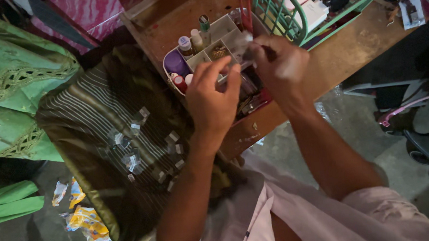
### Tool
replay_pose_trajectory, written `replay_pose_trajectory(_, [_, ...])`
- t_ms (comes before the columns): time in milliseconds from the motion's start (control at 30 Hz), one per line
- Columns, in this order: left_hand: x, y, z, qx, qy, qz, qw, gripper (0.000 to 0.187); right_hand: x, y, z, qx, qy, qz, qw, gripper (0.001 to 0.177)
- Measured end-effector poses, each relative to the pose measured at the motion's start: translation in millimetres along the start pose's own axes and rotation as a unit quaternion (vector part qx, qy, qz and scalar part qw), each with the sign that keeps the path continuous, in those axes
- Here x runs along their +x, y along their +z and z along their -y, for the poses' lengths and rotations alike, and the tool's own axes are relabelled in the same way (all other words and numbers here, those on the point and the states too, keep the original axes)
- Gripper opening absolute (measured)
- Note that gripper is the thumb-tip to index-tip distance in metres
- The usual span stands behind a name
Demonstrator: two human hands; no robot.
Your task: The person repeatedly picks up small wrapped items from a striped cushion, unwraps them, and places them into compartments of a white organizer on a wooden table. The person also handles a beaded bracelet, placing it into the organizer. The task continues with repeated unwrapping and sorting of small items.
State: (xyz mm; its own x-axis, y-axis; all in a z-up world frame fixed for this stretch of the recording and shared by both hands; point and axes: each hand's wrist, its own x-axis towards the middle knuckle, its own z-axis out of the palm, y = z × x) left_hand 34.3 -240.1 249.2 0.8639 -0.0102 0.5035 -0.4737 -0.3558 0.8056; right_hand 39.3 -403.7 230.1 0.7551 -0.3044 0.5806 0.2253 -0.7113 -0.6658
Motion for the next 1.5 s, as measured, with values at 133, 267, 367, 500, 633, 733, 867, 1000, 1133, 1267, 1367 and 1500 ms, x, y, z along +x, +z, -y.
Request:
replay_pose_trajectory(133, [-2.5, -2.3, -0.3, 0.017, 0.024, -0.007, 1.000, 0.021, 7.5, 6.7, 0.8, -0.057, -0.022, 0.016, 0.998, 0.010])
replay_pose_trajectory(267, [-4.3, -2.0, 2.6, 0.005, -0.004, -0.010, 1.000, 0.019, 12.4, 11.2, -0.3, -0.124, -0.082, 0.033, 0.988, 0.006])
replay_pose_trajectory(367, [-3.7, -3.7, 0.9, 0.008, 0.008, -0.017, 1.000, 0.019, 10.5, 14.8, 5.3, -0.135, -0.107, 0.041, 0.984, 0.005])
replay_pose_trajectory(500, [-0.1, -6.8, 2.9, 0.067, 0.074, -0.025, 0.995, 0.019, -1.7, 15.2, 19.4, -0.109, -0.066, 0.021, 0.992, 0.017])
replay_pose_trajectory(633, [12.2, -1.0, 15.9, 0.161, 0.157, 0.078, 0.971, 0.035, -4.8, 7.5, 24.8, -0.127, -0.063, 0.048, 0.989, 0.016])
replay_pose_trajectory(733, [23.0, 16.4, 23.0, 0.203, 0.196, 0.125, 0.951, 0.042, -3.9, 2.0, 21.4, -0.081, -0.035, 0.048, 0.995, 0.023])
replay_pose_trajectory(867, [29.5, 31.7, 26.2, 0.269, 0.190, 0.191, 0.925, 0.061, -5.7, -5.2, 9.0, -0.016, -0.092, 0.011, 0.996, 0.028])
replay_pose_trajectory(1000, [21.2, 18.0, 15.7, 0.219, 0.217, 0.125, 0.943, 0.057, -16.1, -11.2, 12.2, 0.037, -0.137, 0.002, 0.990, 0.030])
replay_pose_trajectory(1133, [-5.1, -34.5, 12.6, 0.129, 0.195, -0.001, 0.972, 0.052, -39.8, -2.9, 38.4, 0.144, -0.098, 0.051, 0.983, 0.022])
replay_pose_trajectory(1267, [-51.5, -116.8, 50.3, 0.061, 0.008, -0.037, 0.997, 0.044, -85.2, 22.1, 75.9, 0.288, -0.118, 0.189, 0.931, 0.021])
replay_pose_trajectory(1367, [-76.8, -166.0, 116.9, 0.169, -0.121, -0.072, 0.976, 0.023, -128.0, 59.0, 105.5, 0.388, 0.088, 0.333, 0.855, 0.019])
replay_pose_trajectory(1500, [-129.4, -204.1, 221.7, 0.341, -0.288, 0.042, 0.894, 0.022, -166.1, 120.9, 120.6, 0.420, 0.359, 0.411, 0.725, 0.015])
